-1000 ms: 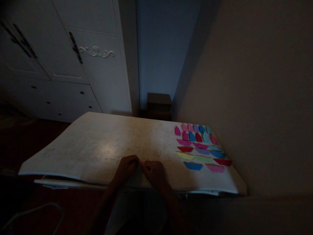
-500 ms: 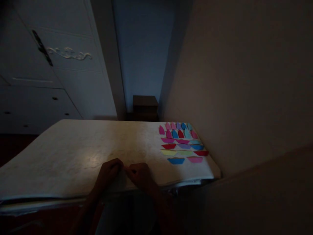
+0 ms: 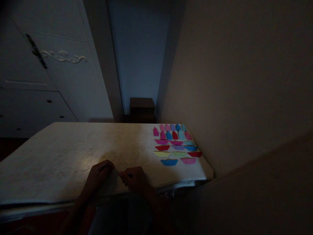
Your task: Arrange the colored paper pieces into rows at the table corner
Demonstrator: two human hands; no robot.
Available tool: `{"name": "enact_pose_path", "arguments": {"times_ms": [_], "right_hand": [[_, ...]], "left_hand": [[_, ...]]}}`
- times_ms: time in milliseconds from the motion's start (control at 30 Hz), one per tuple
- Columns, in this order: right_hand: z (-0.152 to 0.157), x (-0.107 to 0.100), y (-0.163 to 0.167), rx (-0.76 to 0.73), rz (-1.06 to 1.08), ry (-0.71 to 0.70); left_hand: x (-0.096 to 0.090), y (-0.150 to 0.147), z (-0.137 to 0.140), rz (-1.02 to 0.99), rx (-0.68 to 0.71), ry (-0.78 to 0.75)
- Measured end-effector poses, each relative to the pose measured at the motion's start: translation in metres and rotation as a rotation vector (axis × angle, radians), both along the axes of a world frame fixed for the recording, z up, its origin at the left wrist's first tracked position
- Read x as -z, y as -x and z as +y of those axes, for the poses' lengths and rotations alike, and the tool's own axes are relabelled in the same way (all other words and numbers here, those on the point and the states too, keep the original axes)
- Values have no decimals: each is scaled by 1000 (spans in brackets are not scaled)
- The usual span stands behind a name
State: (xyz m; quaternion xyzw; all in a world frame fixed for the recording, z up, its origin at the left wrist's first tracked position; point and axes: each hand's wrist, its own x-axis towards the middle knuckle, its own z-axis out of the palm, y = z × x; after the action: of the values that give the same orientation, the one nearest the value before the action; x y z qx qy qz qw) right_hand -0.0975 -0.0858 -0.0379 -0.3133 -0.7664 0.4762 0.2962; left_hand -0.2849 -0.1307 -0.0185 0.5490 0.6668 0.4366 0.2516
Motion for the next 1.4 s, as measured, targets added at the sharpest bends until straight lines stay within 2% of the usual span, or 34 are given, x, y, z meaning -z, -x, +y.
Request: {"name": "enact_pose_path", "arguments": {"times_ms": [233,367,533,667,800,900,1000,1133,1267,1400], "right_hand": [[-3,-7,-6,-48,9,-22],[-7,-3,-18,-44,12,-105],[-4,5,-54,4,-12,-122],[19,-11,-99,178,17,-138],[48,-35,-142,510,22,-265],[73,-42,-169,652,-1,-353],[109,-39,-192,749,-73,-456],[171,-36,-212,809,-274,-605],[226,-36,-209,813,-591,-592],[261,-27,-196,763,-869,-544]], "left_hand": [[-1,-3,-2,-22,-44,-2],[-1,-4,-1,-27,-61,24],[1,-7,3,-63,-57,20],[-3,-16,13,-83,-22,-1],[-17,-43,55,-7,50,-52],[-31,-77,104,173,99,-193],[-40,-117,153,347,201,-239],[-38,-159,203,629,298,-129],[-25,-182,240,738,321,-101],[-11,-192,267,731,337,-118]]}}
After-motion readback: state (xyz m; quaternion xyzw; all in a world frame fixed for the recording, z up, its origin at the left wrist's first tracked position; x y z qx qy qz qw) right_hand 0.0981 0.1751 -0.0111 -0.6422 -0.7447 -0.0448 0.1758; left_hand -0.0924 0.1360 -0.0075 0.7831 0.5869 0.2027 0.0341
